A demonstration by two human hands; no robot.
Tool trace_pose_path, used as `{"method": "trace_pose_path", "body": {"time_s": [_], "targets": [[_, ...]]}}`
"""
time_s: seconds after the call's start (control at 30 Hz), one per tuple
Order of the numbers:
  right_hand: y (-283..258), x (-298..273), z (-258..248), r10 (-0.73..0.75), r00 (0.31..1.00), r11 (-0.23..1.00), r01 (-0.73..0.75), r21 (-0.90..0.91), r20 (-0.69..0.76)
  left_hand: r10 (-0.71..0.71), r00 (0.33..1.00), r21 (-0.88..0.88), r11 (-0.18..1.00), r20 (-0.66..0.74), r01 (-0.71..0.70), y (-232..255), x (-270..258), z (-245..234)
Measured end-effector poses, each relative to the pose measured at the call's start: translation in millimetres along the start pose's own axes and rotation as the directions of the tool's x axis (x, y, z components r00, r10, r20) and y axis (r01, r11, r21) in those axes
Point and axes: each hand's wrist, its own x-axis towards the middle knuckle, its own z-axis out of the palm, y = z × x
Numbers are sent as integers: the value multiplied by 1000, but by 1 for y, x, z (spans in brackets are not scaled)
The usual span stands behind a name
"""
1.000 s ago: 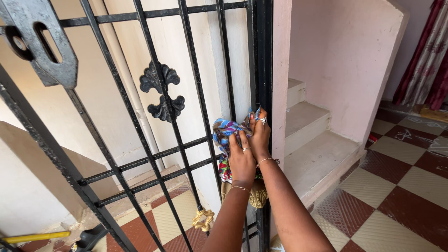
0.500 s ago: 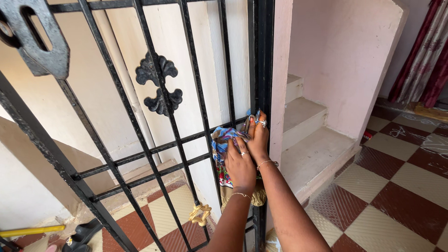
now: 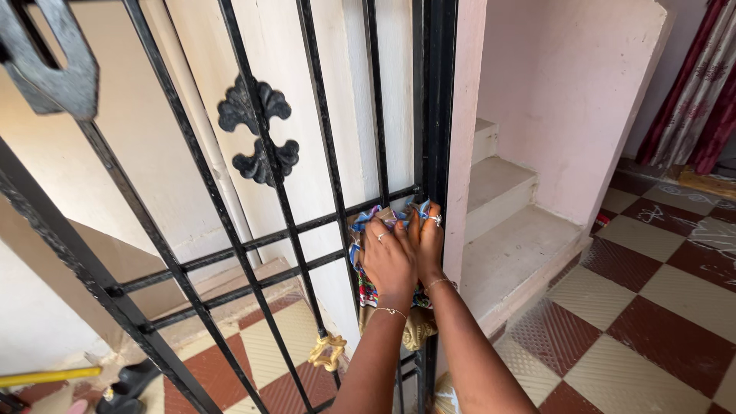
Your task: The person wipes a black metal gate with a colorful cloth, moving methodically along the vertical and horizontal bars. The person repeatedly wipes the same sections of the gate, focusing on the lower and middle portions throughout the clip.
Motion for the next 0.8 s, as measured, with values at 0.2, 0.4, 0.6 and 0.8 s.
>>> {"method": "trace_pose_path", "body": {"time_s": [0.2,0.4,0.6,0.8], "targets": [[12,-4,10,-29,996,999,32,24,-84,100,995,130,986,25,-102,-19,-18,11],[17,-8,10,-27,998,999,29,31,-62,244,968,180,952,54,-249,-55,-52,40],[24,-19,14,113,993,988,-108,107,-41,-113,875,-1,992,471,128,-86,-109,63],[20,-29,9,-85,994,996,87,27,-76,115,988,-374,925,107,-67,-76,-94,32]]}}
